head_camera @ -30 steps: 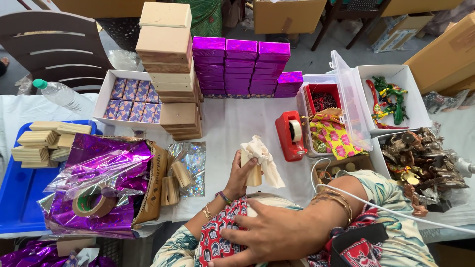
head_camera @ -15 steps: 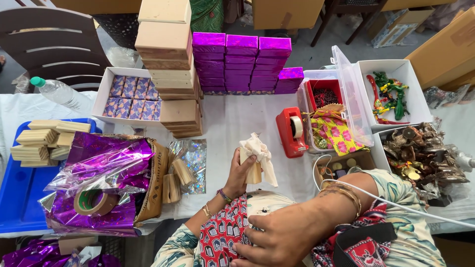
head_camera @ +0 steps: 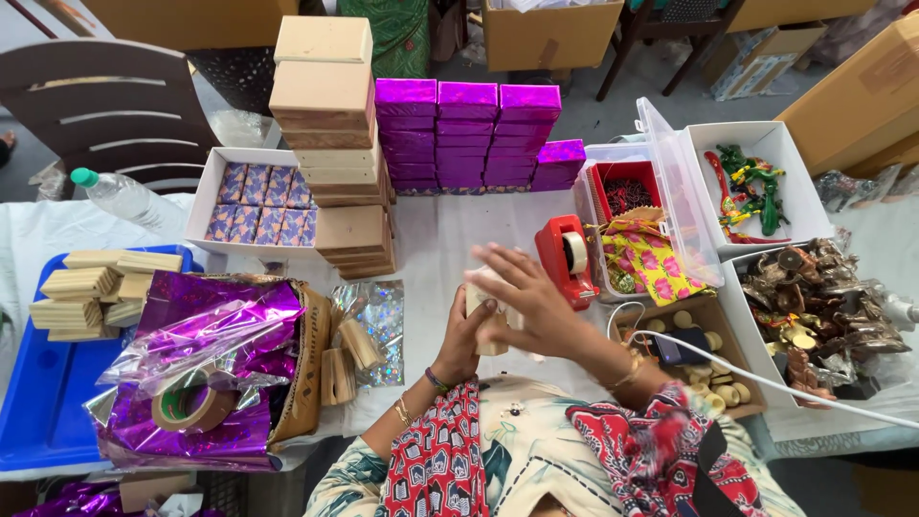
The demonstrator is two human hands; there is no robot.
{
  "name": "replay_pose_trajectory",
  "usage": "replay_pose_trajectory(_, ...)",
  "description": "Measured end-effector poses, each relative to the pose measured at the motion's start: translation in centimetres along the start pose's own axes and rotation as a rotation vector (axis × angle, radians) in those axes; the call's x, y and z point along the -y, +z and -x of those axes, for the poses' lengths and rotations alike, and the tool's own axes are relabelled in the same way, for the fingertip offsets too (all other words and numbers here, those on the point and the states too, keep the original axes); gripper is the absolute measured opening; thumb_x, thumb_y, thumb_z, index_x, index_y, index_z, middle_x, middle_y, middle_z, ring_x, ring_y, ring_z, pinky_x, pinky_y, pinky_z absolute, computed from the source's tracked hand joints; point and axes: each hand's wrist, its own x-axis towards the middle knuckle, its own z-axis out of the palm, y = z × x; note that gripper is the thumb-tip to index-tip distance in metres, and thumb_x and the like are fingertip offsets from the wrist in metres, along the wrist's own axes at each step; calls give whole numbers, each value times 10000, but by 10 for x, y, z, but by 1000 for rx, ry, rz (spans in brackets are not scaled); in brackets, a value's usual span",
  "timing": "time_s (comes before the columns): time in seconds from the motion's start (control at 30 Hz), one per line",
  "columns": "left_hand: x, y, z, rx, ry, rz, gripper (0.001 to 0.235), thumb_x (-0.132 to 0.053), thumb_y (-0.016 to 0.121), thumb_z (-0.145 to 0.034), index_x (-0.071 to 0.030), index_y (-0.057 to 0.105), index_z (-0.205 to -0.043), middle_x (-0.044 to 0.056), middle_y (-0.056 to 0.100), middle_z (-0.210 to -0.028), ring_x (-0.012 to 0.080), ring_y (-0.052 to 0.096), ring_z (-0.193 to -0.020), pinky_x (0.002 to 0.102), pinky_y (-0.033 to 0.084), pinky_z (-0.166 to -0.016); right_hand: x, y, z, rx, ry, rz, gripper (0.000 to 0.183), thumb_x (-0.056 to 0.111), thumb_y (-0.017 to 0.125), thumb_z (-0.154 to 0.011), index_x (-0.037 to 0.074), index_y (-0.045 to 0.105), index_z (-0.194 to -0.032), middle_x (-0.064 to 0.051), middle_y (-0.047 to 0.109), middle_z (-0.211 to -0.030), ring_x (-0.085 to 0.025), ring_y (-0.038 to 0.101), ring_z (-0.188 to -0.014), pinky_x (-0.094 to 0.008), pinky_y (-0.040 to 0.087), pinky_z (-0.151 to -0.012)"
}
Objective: The person wipes a small rectangular wooden block with a white cloth. They hold the block in their left hand and rub its surfaces with the cloth in their right hand. The person briefly touches their face with their right hand before resuming the wiping action.
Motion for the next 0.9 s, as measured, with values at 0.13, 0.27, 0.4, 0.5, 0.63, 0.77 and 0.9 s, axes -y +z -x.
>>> replay_pose_trajectory(0.13,-11,11,-14,-46,-41,-14,374,-230,621,-1017,-105,465,-1333,57,591,-1197,150,616,-1057,323,555,-868,-11,68,38,-49,393,-541,670,327,601,-1010,87,325,-1572,-275,157,-1672,-442,376,-1449,-471,380,-1135)
replay_pose_trajectory(0.27,-17,21,-27,-90,95,-45,407,-353,553,-1021,-133,471,-1354,36,605,-1203,134,628,-1083,292,559,-885,-25,90,51,-215,381,-509,505,77,528,-1020,78,489,-1524,-253,345,-1640,-415,500,-1331,-401,476,-1048)
replay_pose_trajectory(0.4,-5,13,-42,-121,166,-7,448,-464,455,-1090,-105,475,-1358,40,580,-1204,129,607,-1089,296,558,-911,-35,94,54,-496,383,-351,326,-24,719,-960,112,733,-1256,-114,638,-1268,-168,681,-978,-252,563,-829)
replay_pose_trajectory(0.5,-26,12,-46,-100,221,58,468,-497,403,-1099,-128,515,-1364,78,592,-1094,176,626,-968,321,569,-808,-19,82,54,-391,267,-479,258,11,792,-873,100,752,-1112,-55,667,-1076,-89,653,-864,-207,512,-684)
replay_pose_trajectory(0.63,-8,11,-38,-99,131,-79,438,-482,410,-1081,-133,509,-1326,52,615,-1190,129,633,-1058,292,569,-899,-38,75,35,-363,456,-706,470,9,775,-831,56,649,-1282,-21,645,-1049,-60,632,-948,-224,552,-795)
replay_pose_trajectory(0.77,7,-17,-45,-72,46,52,473,-506,409,-1120,-104,531,-1338,65,619,-1167,148,632,-1014,295,557,-847,-34,90,53,-319,501,-616,325,-35,744,-871,85,755,-1173,-31,658,-992,-86,633,-767,-224,519,-622)
replay_pose_trajectory(0.9,1,-27,-45,-116,47,84,463,-514,426,-1138,-108,479,-1356,83,571,-1099,197,620,-972,355,566,-801,-17,86,57,-260,244,-571,342,-40,773,-853,107,773,-1162,-38,645,-943,-130,643,-826,-247,524,-717)
